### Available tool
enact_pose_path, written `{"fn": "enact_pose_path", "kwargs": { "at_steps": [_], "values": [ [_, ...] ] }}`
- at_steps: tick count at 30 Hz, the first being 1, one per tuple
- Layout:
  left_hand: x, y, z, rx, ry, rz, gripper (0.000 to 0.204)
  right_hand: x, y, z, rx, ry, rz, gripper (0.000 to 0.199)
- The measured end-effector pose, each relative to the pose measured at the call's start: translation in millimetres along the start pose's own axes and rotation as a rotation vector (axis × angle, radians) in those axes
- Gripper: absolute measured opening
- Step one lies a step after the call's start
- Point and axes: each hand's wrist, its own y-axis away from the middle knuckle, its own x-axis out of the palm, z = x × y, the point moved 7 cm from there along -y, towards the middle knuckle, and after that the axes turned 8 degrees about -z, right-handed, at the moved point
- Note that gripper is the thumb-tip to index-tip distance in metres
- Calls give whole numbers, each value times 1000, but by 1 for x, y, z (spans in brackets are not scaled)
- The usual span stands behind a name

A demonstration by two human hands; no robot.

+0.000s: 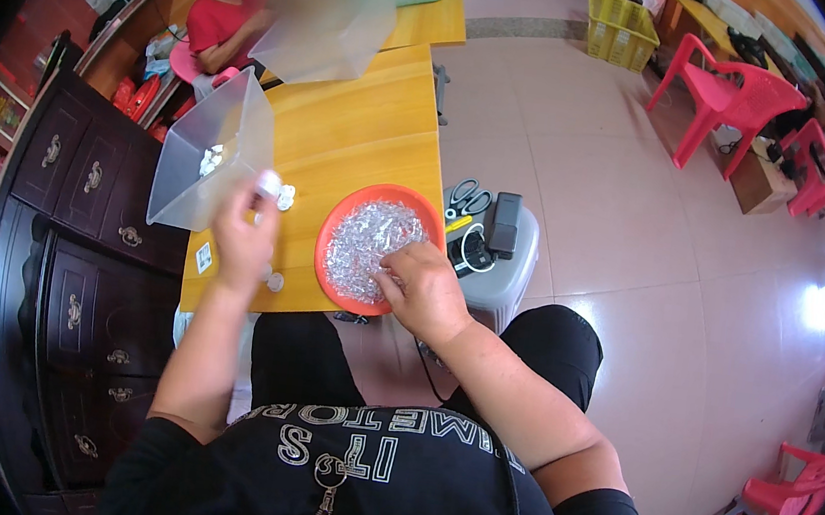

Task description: The person assembles plastic components by taking white plastic pieces from the table and fitting clear plastic parts from a dish into them by hand.

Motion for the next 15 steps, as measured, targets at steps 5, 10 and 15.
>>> {"fn": "enact_pose_path", "kwargs": {
  "at_steps": [5,10,15],
  "values": [
    [-68,-85,102,-146,-307,-272,37,16,9,0,-127,412,143,9],
    [-70,-61,154,-133,-526,-169,40,29,9,-5,-131,505,258,7],
    [-9,12,143,-196,-374,122,32,32,10,-15,-127,455,244,5]
  ]
}}
